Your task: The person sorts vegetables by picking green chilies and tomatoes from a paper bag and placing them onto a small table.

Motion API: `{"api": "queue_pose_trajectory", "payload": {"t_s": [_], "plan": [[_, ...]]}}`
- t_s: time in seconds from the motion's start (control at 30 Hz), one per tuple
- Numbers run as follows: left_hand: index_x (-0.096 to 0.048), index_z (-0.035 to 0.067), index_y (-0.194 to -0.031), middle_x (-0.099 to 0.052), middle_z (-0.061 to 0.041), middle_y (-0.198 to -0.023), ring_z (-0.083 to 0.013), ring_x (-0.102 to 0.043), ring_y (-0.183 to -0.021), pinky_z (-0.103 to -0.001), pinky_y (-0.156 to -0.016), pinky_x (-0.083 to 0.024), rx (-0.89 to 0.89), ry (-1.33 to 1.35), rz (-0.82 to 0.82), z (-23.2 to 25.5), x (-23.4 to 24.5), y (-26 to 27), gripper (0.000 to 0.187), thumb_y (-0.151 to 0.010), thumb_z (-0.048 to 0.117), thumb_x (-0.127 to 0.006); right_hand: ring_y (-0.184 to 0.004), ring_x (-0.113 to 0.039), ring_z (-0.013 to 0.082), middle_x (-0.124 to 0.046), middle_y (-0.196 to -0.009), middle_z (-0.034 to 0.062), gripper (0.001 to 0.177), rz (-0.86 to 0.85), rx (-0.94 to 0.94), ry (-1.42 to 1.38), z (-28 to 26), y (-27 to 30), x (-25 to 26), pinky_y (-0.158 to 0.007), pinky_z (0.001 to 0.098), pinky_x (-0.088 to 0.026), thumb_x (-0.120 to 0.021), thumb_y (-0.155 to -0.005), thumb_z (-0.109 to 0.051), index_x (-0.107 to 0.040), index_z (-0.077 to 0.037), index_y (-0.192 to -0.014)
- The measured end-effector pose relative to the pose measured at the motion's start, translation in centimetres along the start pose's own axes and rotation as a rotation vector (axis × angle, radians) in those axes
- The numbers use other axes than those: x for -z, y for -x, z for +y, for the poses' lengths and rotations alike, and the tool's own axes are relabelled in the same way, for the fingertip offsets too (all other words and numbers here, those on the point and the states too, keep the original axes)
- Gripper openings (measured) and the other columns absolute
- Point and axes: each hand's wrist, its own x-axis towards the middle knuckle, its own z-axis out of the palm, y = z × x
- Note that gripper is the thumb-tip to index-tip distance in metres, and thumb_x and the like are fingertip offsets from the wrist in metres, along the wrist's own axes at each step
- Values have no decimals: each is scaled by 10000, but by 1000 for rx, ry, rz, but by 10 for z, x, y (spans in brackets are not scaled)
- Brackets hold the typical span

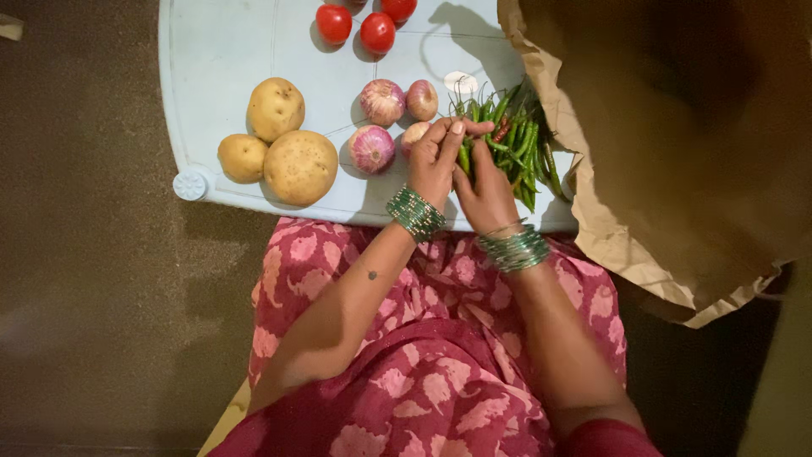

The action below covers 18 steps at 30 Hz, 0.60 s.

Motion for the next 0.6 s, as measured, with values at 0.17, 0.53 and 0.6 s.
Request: {"api": "queue_pose_trajectory", "payload": {"t_s": [0.17,0.53,0.6], "plan": [[-650,11,-1103,-763,-117,-1177,-75,-479,-789,-220,-675,-410,116,-79,100,0,-8,2,251,-1123,202,-489,-777,-639,471,-659,-868,244,384,171,118,384,-4,3,-4,-611,546,-471,-549,-1028,-219,-477,-21,-1349],[-632,7,-1318,-744,-143,-1211,-176,-699,-1150,-301,-987,-578,159,171,-65,5,-2,-5,301,-1118,207,-528,-512,-346,65,-445,-674,-33,319,-269,-247,-832,5,-5,22,-457,231,-288,-493,-1148,-356,-500,-75,-996],[-635,-1,-1366,-754,-145,-1207,-149,-712,-1135,-269,-978,-591,126,98,-81,9,-1,-6,328,-1133,211,-542,-509,-384,74,-475,-672,-21,306,-298,-249,-783,-2,-5,27,-458,236,-319,-484,-1131,-358,-505,-86,-993]]}}
